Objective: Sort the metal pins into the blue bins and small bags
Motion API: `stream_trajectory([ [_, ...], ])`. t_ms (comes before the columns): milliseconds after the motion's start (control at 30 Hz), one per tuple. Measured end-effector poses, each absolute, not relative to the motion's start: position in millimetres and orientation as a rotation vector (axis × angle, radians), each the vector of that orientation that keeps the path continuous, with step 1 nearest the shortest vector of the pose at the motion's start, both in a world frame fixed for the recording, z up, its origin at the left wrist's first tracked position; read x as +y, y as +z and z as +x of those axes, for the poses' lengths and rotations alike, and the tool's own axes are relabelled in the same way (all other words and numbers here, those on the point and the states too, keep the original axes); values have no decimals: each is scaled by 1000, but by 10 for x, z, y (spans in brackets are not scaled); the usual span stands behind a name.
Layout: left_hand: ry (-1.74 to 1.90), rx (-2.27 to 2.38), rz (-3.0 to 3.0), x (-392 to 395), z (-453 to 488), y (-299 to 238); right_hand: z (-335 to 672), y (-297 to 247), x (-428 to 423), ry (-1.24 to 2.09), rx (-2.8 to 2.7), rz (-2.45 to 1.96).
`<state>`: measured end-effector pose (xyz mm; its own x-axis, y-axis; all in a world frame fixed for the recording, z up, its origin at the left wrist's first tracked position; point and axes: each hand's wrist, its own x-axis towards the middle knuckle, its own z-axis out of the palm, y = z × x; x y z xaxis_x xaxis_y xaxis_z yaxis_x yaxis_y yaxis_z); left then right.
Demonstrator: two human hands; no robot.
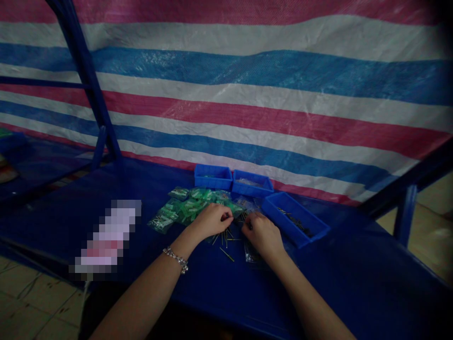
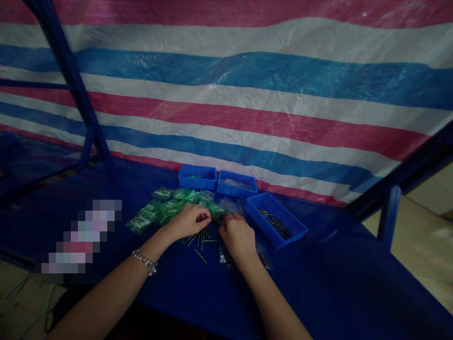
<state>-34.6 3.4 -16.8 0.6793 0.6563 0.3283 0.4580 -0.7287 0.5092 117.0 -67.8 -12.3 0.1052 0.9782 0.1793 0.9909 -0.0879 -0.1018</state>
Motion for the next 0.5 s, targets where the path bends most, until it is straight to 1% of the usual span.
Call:
stream_trajectory([
  [500,682,865,2505,60,-348,-211,1176,-96,-688,-3,-2097,-2173],
])
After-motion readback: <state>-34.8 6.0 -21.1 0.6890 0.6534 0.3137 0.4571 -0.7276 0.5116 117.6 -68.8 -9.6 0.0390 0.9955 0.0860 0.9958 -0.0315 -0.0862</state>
